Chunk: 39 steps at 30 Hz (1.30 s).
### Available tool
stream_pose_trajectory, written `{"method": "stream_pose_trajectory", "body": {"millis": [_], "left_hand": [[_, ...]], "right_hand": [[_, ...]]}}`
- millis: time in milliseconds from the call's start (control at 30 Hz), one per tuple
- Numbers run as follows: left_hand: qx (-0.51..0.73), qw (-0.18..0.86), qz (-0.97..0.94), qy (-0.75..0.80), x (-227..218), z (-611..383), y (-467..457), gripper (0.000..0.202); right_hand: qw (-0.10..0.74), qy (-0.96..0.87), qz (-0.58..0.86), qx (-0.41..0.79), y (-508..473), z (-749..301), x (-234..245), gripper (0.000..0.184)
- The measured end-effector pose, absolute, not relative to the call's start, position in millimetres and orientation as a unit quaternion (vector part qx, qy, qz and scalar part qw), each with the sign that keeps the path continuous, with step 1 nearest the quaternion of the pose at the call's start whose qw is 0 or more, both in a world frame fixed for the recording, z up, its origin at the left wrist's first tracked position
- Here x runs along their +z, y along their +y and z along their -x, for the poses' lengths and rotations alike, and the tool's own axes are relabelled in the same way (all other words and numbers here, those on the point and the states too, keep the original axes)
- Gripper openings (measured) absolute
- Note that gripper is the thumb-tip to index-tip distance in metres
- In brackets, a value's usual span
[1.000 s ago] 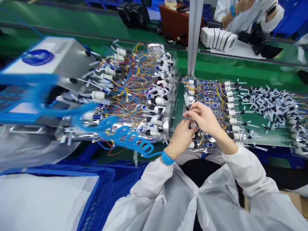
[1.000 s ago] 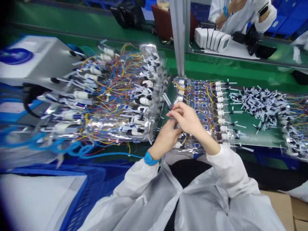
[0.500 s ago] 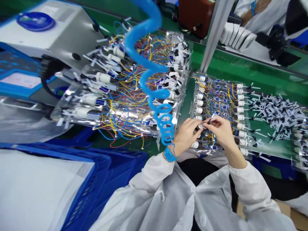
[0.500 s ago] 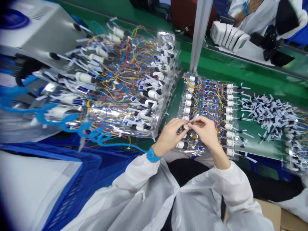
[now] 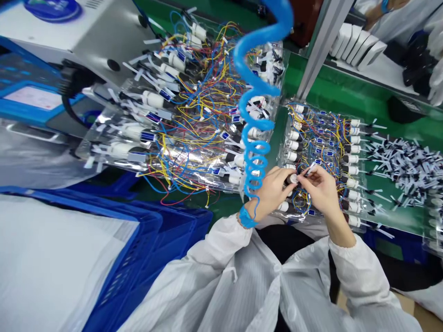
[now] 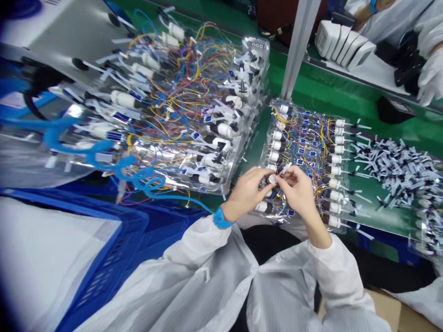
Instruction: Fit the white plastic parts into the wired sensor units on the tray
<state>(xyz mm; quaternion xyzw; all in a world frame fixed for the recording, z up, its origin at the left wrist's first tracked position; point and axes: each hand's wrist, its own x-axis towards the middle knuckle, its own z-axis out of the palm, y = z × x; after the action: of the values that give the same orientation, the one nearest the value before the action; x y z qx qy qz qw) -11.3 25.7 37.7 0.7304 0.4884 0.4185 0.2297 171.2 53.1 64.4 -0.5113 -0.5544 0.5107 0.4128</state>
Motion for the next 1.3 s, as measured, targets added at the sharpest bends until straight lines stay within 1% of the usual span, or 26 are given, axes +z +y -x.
{"method": "stream_pose_trajectory", "body": {"millis": [200, 400, 500, 667, 767, 867, 967, 1000, 1033, 1167, 1300], "left_hand": [[0.421, 0.251, -0.717, 0.496, 38, 9, 28, 0.029], [0.419, 0.256, -0.713, 0.501, 37, 8, 28, 0.033], [0.414, 0.264, -0.715, 0.498, 35, 8, 28, 0.034], [0.425, 0.285, -0.702, 0.495, 34, 8, 28, 0.037], [0.432, 0.302, -0.688, 0.499, 34, 7, 29, 0.038], [0.433, 0.305, -0.684, 0.502, 32, 6, 29, 0.041], [0.426, 0.295, -0.687, 0.509, 30, 7, 28, 0.043], [0.423, 0.291, -0.689, 0.512, 29, 7, 28, 0.044], [0.419, 0.288, -0.691, 0.514, 29, 8, 28, 0.045], [0.416, 0.28, -0.705, 0.501, 28, 8, 29, 0.045], [0.429, 0.276, -0.702, 0.497, 29, 8, 29, 0.041]], "right_hand": [[0.432, -0.547, 0.527, 0.487, 52, -167, 66, 0.033], [0.423, -0.556, 0.548, 0.46, 50, -167, 65, 0.036], [0.413, -0.575, 0.54, 0.455, 48, -168, 62, 0.031], [0.38, -0.656, 0.532, 0.376, 42, -172, 56, 0.012], [0.38, -0.667, 0.531, 0.359, 41, -174, 56, 0.008], [0.391, -0.654, 0.531, 0.37, 42, -174, 57, 0.011], [0.394, -0.636, 0.541, 0.385, 45, -173, 61, 0.027], [0.388, -0.638, 0.545, 0.382, 45, -173, 63, 0.029], [0.377, -0.649, 0.546, 0.372, 46, -173, 65, 0.027], [0.332, -0.716, 0.534, 0.305, 49, -173, 72, 0.006], [0.313, -0.748, 0.516, 0.274, 52, -172, 76, 0.001]]}}
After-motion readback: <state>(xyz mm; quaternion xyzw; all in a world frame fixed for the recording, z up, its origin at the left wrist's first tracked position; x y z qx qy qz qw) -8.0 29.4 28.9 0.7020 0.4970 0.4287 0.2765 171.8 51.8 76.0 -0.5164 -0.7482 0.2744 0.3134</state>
